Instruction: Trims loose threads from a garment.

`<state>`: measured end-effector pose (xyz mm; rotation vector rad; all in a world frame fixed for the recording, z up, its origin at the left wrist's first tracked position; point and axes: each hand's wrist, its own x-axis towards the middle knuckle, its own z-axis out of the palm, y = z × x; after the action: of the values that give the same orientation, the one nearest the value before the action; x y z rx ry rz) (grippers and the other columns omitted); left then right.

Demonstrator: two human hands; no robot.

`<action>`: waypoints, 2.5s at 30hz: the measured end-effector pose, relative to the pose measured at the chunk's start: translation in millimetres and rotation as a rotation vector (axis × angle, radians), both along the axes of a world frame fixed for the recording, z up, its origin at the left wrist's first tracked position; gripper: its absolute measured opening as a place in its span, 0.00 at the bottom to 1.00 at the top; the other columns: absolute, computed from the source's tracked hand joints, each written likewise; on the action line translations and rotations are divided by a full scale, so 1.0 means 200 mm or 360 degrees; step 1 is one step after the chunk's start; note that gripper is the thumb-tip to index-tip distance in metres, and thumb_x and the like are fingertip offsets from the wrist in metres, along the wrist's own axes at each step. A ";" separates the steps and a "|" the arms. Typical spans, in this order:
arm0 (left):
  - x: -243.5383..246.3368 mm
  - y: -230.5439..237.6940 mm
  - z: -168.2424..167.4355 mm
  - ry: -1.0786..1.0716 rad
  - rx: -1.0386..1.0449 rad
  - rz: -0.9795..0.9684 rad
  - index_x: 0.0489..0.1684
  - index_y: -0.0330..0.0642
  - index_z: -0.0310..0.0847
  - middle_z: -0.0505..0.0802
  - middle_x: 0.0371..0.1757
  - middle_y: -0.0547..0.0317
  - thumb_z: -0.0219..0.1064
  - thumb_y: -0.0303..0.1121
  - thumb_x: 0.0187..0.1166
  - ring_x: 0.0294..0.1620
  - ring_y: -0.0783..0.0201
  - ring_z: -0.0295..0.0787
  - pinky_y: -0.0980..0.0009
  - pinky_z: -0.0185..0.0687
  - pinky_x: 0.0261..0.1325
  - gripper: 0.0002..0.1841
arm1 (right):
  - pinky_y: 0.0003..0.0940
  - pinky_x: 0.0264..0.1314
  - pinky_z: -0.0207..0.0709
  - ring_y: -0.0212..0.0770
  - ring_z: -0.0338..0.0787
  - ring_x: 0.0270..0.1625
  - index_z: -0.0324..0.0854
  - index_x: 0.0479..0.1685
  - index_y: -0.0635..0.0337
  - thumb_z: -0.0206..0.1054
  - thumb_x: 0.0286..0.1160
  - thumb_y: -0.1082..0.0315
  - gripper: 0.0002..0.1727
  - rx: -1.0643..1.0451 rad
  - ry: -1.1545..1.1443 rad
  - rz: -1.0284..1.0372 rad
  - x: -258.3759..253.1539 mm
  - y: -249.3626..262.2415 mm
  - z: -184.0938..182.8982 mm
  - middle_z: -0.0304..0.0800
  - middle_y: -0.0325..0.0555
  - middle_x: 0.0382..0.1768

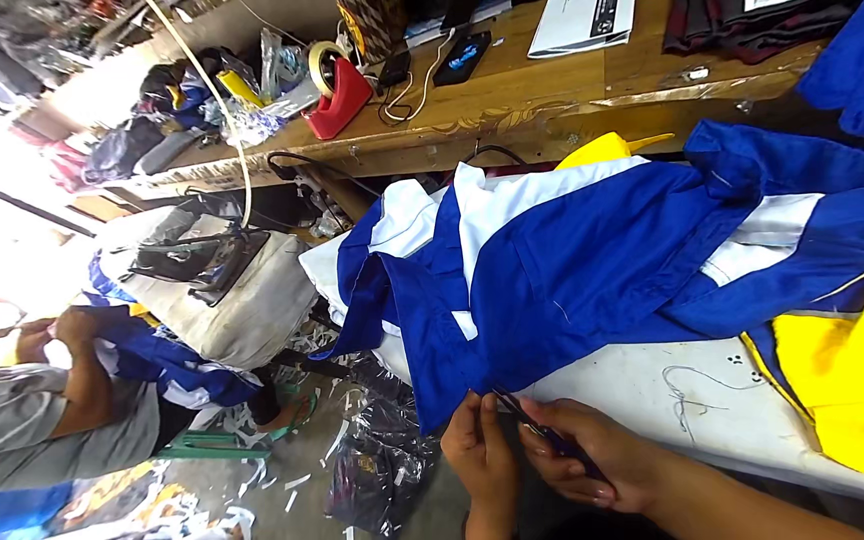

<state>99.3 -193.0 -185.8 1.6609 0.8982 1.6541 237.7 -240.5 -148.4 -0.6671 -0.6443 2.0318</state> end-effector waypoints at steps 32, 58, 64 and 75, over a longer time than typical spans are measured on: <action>-0.01 0.01 0.01 0.0131 0.0061 -0.0030 0.33 0.35 0.86 0.92 0.30 0.72 0.61 0.28 0.84 0.35 0.86 0.87 0.86 0.84 0.44 0.10 | 0.11 0.08 0.60 0.16 0.65 0.09 0.76 0.25 0.47 0.57 0.86 0.39 0.25 -0.0053 0.0264 0.0157 0.05 0.02 -0.06 0.67 0.25 0.14; 0.03 -0.03 0.08 -0.0472 -0.0476 -0.0369 0.41 0.38 0.89 0.97 0.37 0.65 0.71 0.24 0.77 0.40 0.74 0.95 0.75 0.91 0.51 0.02 | 0.09 0.12 0.52 0.13 0.61 0.11 0.75 0.17 0.43 0.57 0.90 0.56 0.23 0.0329 -0.0494 -0.0351 -0.02 0.02 -0.06 0.63 0.19 0.11; 0.04 -0.03 0.05 -0.0467 -0.0467 -0.0292 0.41 0.37 0.88 0.97 0.37 0.65 0.67 0.21 0.79 0.40 0.74 0.95 0.75 0.91 0.52 0.05 | 0.11 0.10 0.53 0.15 0.61 0.09 0.73 0.16 0.44 0.54 0.91 0.56 0.25 0.0213 -0.0442 -0.0302 -0.03 0.04 -0.09 0.64 0.22 0.10; 0.00 0.03 -0.03 -0.0051 0.0050 -0.0071 0.42 0.33 0.88 0.95 0.40 0.68 0.63 0.27 0.84 0.44 0.81 0.91 0.80 0.87 0.54 0.08 | 0.12 0.10 0.61 0.18 0.65 0.10 0.77 0.28 0.49 0.56 0.87 0.41 0.24 -0.0027 0.0269 0.0154 0.05 0.05 -0.07 0.67 0.25 0.15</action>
<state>99.0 -187.2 -191.4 1.6589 0.8179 1.6678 247.1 -229.6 -162.4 -0.4757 -0.5698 2.1581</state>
